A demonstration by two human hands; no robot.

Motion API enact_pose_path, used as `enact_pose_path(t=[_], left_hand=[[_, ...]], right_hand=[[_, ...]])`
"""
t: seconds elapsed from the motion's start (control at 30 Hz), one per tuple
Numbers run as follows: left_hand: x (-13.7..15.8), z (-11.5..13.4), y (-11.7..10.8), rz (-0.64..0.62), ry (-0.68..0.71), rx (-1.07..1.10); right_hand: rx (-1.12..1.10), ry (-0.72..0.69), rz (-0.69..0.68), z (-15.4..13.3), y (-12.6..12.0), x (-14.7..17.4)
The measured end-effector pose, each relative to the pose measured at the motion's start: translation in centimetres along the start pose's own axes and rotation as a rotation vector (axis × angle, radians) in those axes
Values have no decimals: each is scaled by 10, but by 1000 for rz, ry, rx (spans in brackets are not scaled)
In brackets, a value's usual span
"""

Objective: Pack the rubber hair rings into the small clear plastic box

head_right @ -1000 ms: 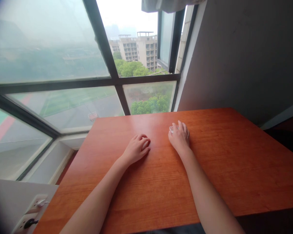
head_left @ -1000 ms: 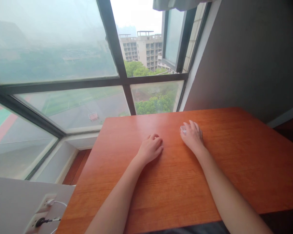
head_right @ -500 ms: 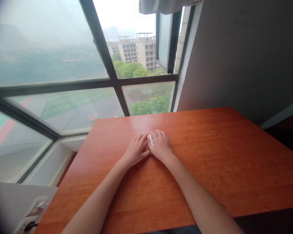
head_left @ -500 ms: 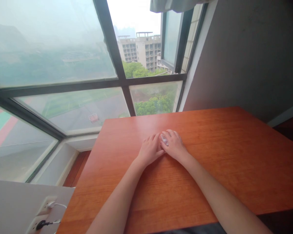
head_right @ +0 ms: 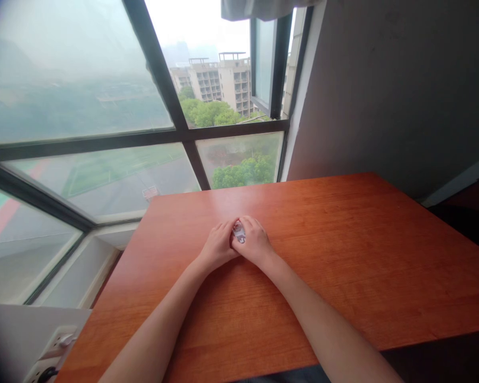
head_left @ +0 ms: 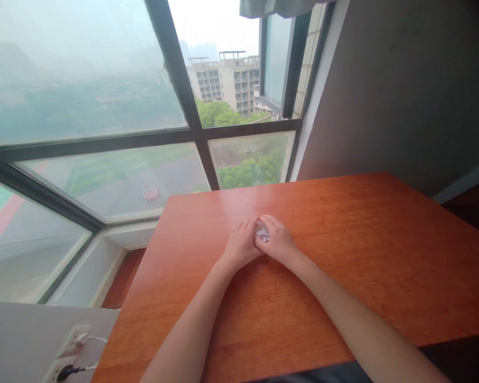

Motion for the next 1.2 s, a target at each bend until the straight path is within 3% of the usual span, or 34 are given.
enact_pose_path(t=[0.8, 1.0, 1.2], left_hand=[[-2, 0, -6, -18, 3, 216], [-2, -11, -3, -22, -6, 436], [0, -16, 1, -16, -73, 821]], right_hand=[[-113, 168, -30, -4, -13, -4], [-191, 242, -15, 1, -15, -4], [-367, 316, 15, 11, -20, -5]])
Point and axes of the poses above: each hand's wrist, its own x-axis away from the middle knuckle, its own y-axis out of the palm, z = x × y, the point moved 7 cm from there along -x, towards the middle knuckle, and after that the axes turned 1 degree about -y, right-handed, at the moved point
